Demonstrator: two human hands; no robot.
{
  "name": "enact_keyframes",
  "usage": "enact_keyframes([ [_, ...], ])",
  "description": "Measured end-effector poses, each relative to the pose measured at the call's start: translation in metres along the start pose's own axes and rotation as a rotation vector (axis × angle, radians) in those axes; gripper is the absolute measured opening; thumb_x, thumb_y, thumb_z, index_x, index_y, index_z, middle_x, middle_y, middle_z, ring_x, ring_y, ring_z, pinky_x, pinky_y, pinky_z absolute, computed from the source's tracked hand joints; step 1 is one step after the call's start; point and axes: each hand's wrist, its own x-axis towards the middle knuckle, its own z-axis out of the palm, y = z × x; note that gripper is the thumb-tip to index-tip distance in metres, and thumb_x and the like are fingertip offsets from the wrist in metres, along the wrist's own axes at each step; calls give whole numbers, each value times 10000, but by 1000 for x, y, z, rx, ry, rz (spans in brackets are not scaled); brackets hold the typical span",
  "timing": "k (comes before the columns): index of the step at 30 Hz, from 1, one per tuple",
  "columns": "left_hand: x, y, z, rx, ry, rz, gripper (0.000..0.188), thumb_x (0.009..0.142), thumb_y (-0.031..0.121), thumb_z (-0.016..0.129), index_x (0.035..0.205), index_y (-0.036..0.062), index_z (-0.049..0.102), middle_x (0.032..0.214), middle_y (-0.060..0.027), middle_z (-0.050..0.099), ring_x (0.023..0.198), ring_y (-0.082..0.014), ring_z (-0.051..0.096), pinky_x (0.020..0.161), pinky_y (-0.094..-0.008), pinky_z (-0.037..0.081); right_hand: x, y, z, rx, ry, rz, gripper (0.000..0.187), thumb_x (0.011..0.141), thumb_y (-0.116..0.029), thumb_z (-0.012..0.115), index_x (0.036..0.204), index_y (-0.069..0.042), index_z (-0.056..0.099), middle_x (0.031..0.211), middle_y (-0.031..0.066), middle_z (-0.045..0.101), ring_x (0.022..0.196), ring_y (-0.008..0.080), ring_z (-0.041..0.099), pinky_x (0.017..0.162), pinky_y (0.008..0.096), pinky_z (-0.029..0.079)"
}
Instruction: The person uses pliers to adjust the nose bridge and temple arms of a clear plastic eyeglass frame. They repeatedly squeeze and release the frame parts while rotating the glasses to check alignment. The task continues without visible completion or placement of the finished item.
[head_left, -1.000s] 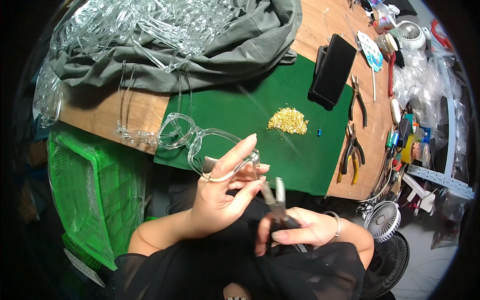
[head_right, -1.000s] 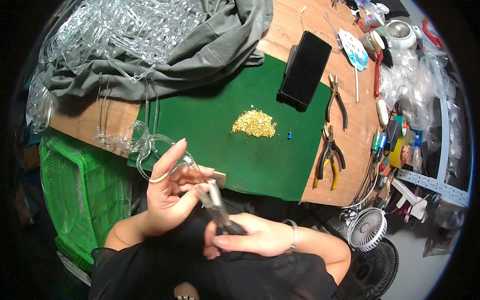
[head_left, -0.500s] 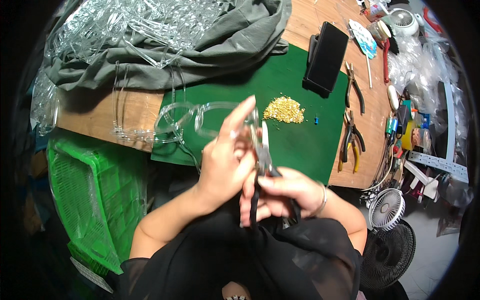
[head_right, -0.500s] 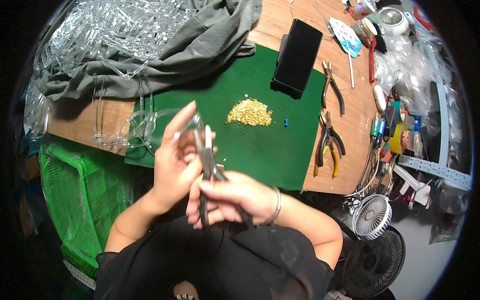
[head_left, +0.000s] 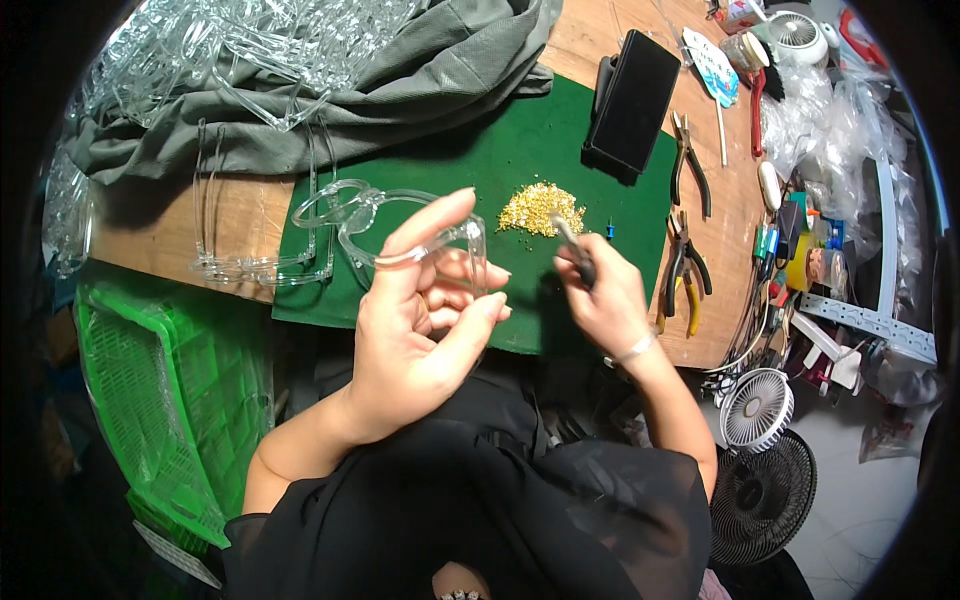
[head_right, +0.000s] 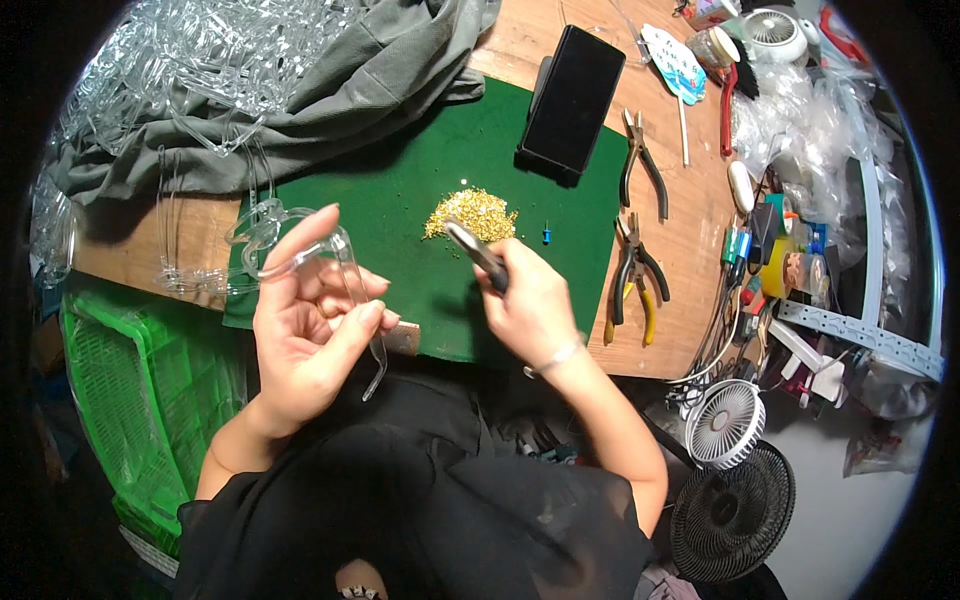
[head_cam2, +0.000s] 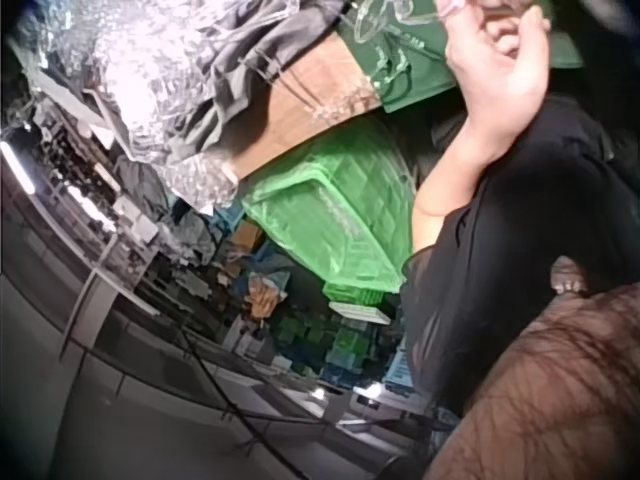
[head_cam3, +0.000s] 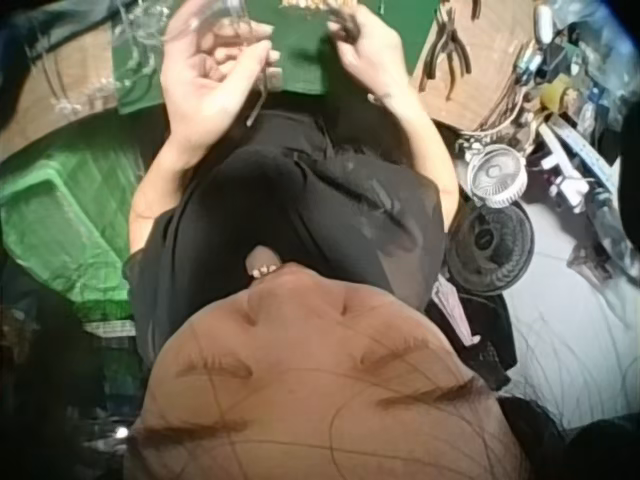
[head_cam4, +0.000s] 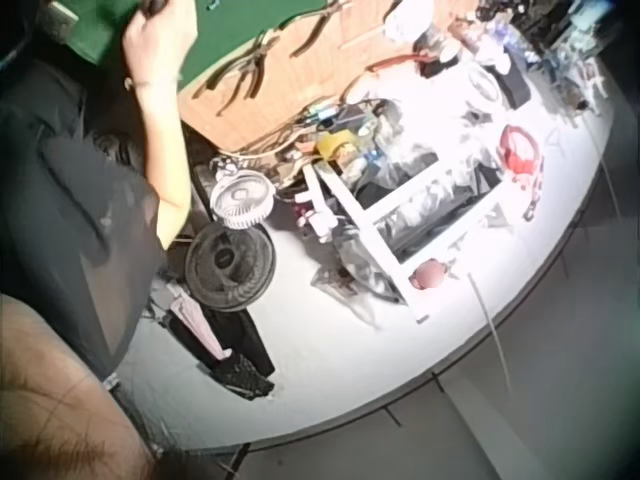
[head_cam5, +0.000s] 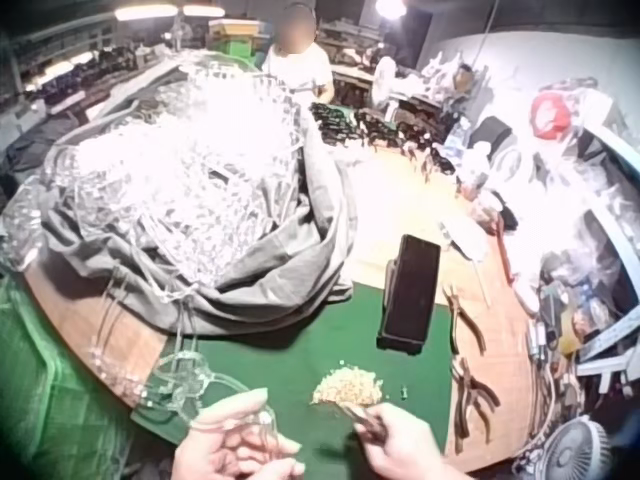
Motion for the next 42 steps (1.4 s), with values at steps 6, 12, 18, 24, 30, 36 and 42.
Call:
enact_keyframes([
  [6,-21,23,-10,18,-10,-23,716,766,-125,553,1365,27,190,909,-146,587,760,-165,619,725,-283,548,11,15,31,-171,29,-102,180,707,-54,633,862,-33,542,776,135,547,756,320,545,667,391,424],
  [12,-29,11,-4,-84,-139,-134,772,769,-125,568,1386,19,125,965,-176,578,767,-139,597,759,-309,544,12,8,41,-234,81,-90,176,725,-100,660,850,-46,550,789,112,544,758,308,544,645,381,389],
  [18,-23,11,-1,-176,-177,-239,731,797,-104,554,1395,37,158,1012,-157,555,774,-137,597,743,-277,531,13,10,37,-186,84,-70,155,700,-72,634,834,-70,556,779,89,554,755,280,549,652,370,384],
  [24,-28,24,-9,-340,-164,-409,711,805,-92,558,1394,31,180,1003,-142,543,794,-160,614,720,-263,531,-4,-43,-6,532,-14,-144,161,662,73,583,790,-18,551,720,74,568,623,200,558,593,289,448],
  [30,-33,26,-5,-396,-234,-450,708,812,-56,571,1407,71,211,922,-43,506,731,-42,522,701,-189,462,-2,-71,-4,526,133,-611,152,685,-23,698,782,-56,585,710,47,596,615,193,573,582,301,416],
  [36,-33,27,-8,-398,-307,-440,722,800,-101,570,1402,31,194,909,-78,518,816,-138,598,736,-241,501,-6,-68,-5,549,125,-644,154,697,-47,718,789,-50,594,717,51,601,623,194,578,597,317,431],
  [42,-33,25,-10,-440,-325,-479,721,799,-102,571,1401,28,195,912,-76,513,820,-143,598,749,-247,505,-7,-67,-3,607,103,-641,149,698,-54,719,785,-44,598,707,50,594,617,199,567,592,317,425],
])
